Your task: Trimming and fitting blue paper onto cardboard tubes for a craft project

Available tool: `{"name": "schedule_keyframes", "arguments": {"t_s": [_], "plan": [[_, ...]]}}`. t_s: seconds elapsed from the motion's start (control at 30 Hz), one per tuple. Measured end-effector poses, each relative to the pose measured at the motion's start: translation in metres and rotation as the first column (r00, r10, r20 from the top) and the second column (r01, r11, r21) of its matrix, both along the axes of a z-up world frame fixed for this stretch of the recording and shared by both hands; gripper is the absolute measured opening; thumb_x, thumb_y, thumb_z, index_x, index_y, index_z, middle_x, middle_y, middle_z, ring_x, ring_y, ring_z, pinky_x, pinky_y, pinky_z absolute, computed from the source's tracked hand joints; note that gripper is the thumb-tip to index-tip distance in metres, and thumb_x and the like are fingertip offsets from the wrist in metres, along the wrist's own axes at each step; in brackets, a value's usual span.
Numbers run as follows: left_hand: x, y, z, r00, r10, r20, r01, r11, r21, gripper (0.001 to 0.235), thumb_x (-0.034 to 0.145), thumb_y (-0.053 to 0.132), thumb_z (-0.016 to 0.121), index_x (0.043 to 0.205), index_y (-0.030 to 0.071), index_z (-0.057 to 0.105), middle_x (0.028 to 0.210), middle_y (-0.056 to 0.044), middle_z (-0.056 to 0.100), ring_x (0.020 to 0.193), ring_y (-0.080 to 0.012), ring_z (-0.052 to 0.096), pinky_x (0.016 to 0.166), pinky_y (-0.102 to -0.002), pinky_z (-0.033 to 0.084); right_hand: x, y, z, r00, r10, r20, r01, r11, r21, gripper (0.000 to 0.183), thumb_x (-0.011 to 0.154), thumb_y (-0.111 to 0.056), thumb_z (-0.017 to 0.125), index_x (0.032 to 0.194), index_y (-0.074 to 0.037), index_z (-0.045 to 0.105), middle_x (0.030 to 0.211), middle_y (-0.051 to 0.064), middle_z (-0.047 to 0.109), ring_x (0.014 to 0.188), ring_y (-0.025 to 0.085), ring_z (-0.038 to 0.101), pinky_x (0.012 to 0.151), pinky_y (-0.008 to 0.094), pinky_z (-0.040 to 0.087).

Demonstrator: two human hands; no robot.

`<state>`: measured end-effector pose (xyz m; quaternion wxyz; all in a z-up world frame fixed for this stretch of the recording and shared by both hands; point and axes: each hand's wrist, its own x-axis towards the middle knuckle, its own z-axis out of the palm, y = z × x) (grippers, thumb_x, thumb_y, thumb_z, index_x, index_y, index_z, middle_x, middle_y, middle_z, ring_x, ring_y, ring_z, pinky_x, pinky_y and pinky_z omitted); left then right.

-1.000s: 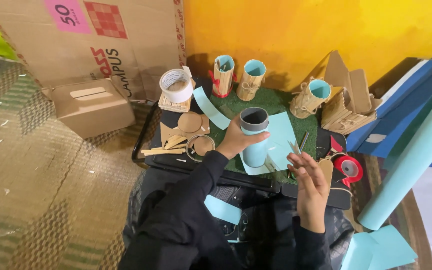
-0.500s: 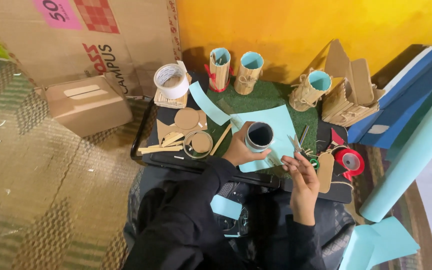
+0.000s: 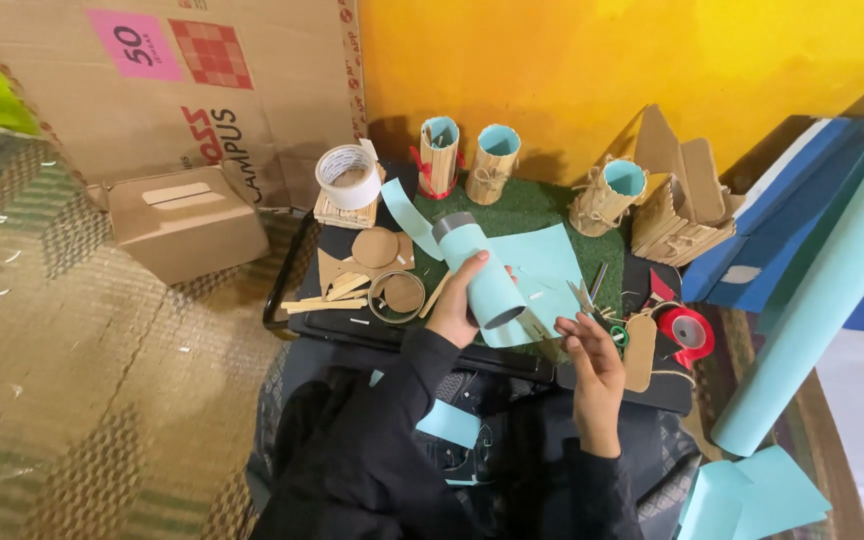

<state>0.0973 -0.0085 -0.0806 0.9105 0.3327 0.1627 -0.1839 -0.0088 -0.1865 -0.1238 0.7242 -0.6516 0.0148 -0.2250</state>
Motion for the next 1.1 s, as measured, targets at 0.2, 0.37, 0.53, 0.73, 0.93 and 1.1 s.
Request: {"name": "schedule_keyframes", "arguments": {"t_s": [0.2, 0.37, 0.53, 0.73, 0.93, 1.1], "plan": [[-0.013, -0.008, -0.015, 0.989, 0.131, -0.065, -0.134, 0.990, -0.049, 0.082, 0.087, 0.041, 0.086, 0.144, 0.001, 0.044, 0.127, -0.017, 0.056, 0.119, -0.0303, 0.059, 0.099, -0.050, 0.048, -0.013, 0.056, 0.051, 0.911, -0.055, 0.408, 0.296, 0.776, -0.557, 0.046, 0.104, -0.014, 0.057, 0.148, -0.003, 0.049, 0.154, 0.019, 0.047, 0.148, 0.040, 0.038, 0.117, 0.055, 0.035], [-0.026, -0.010, -0.025, 0.976, 0.112, -0.185, -0.139, 0.980, -0.142, 0.076, 0.088, 0.041, 0.082, 0.145, 0.005, 0.047, 0.130, -0.011, 0.058, 0.119, -0.0266, 0.062, 0.098, -0.039, 0.056, 0.014, 0.067, 0.039, 0.818, 0.078, 0.570, 0.430, 0.574, -0.697, 0.035, 0.088, -0.012, 0.076, 0.122, -0.008, 0.074, 0.137, 0.018, 0.064, 0.130, 0.040, 0.059, 0.110, 0.054, 0.044], [-0.026, -0.005, -0.037, 0.948, 0.185, -0.259, -0.253, 0.933, -0.257, 0.077, 0.084, 0.038, 0.087, 0.143, 0.004, 0.051, 0.128, -0.015, 0.061, 0.118, -0.0302, 0.063, 0.096, -0.045, 0.056, 0.007, 0.060, 0.032, 0.922, -0.087, 0.377, 0.206, 0.935, -0.290, 0.023, 0.099, -0.001, 0.066, 0.121, 0.004, 0.072, 0.109, 0.023, 0.076, 0.106, 0.031, 0.074, 0.095, 0.043, 0.058], [-0.041, -0.002, -0.021, 0.951, 0.125, -0.281, -0.204, 0.940, -0.275, 0.079, 0.084, 0.049, 0.083, 0.142, 0.004, 0.053, 0.126, -0.019, 0.066, 0.116, -0.0311, 0.067, 0.099, -0.045, 0.058, -0.001, 0.067, 0.038, 0.902, 0.123, 0.414, 0.014, 0.950, -0.312, 0.109, 0.074, -0.011, 0.089, 0.161, -0.002, 0.024, 0.156, 0.024, 0.046, 0.147, 0.033, 0.041, 0.118, 0.049, 0.038], [-0.063, -0.002, -0.007, 0.974, 0.074, -0.212, -0.138, 0.941, -0.307, 0.094, 0.088, 0.054, 0.079, 0.156, 0.005, 0.036, 0.147, -0.019, 0.054, 0.133, -0.0336, 0.056, 0.108, -0.048, 0.051, -0.007, 0.059, 0.053, 0.917, 0.078, 0.391, 0.105, 0.900, -0.424, 0.093, 0.060, -0.001, 0.096, 0.141, 0.009, 0.052, 0.133, 0.025, 0.066, 0.130, 0.038, 0.061, 0.110, 0.048, 0.049], [-0.076, 0.019, -0.062, 0.894, 0.151, 0.421, -0.284, 0.919, 0.274, 0.143, 0.070, 0.060, 0.090, 0.164, 0.022, -0.011, 0.169, -0.016, -0.013, 0.154, -0.0400, -0.012, 0.123, -0.061, -0.002, -0.011, 0.034, 0.070, 0.934, 0.092, 0.345, 0.076, 0.892, -0.445, 0.083, 0.053, -0.005, 0.100, 0.125, 0.009, 0.063, 0.118, 0.022, 0.070, 0.110, 0.035, 0.070, 0.090, 0.042, 0.060]]}}
